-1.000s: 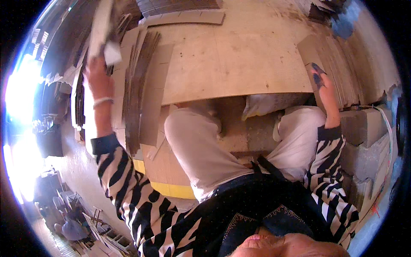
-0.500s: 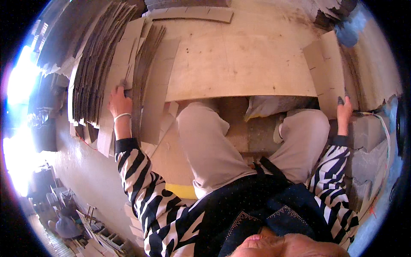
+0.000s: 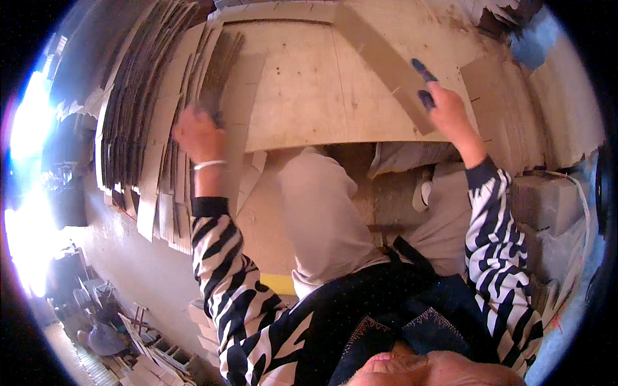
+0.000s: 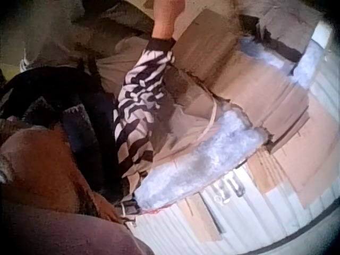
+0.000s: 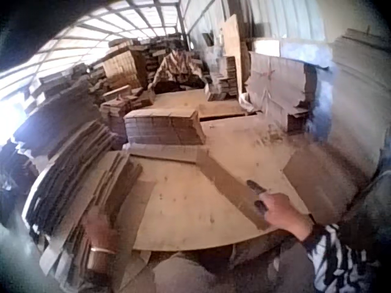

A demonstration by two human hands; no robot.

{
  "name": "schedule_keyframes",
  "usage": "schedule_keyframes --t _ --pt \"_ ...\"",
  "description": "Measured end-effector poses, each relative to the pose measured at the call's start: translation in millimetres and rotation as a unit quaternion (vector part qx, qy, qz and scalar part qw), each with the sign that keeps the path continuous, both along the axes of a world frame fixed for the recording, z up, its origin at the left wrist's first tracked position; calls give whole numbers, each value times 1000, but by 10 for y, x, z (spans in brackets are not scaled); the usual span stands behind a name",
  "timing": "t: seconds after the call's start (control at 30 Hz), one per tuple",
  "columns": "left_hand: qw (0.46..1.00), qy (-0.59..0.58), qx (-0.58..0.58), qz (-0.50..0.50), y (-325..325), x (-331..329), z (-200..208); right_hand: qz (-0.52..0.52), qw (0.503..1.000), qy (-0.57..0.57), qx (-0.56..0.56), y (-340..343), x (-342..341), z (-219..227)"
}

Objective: The person uses a utility knife to cut rectangular cardboard pieces into smaller strips on a wooden workbench. The person repeatedly picks up a piece, cuts it, and places the resulting strips aside.

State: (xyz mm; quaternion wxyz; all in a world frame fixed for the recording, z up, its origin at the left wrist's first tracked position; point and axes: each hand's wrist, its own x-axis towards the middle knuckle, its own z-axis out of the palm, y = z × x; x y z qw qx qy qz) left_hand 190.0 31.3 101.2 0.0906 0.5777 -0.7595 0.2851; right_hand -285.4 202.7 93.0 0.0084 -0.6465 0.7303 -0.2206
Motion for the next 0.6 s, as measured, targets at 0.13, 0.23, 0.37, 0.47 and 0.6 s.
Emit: schedule_keyframes --t 0.13,0.23,0.37,0.47,0.6 --pt "993 66 86 50 34 -521 -719 29 995 37 92 -130 213 -136" --pt "978 59 142 139 -75 -646 -880 31 991 52 120 -110 281 -207" --pt "975 -15 200 91 -162 -713 -1127 61 996 45 49 -121 302 -288" --pt "973 -52 216 55 -273 -693 -1229 75 996 33 30 -161 373 -303" --pt "976 22 217 24 -260 -877 -1007 81 997 -1 4 -187 515 -116"
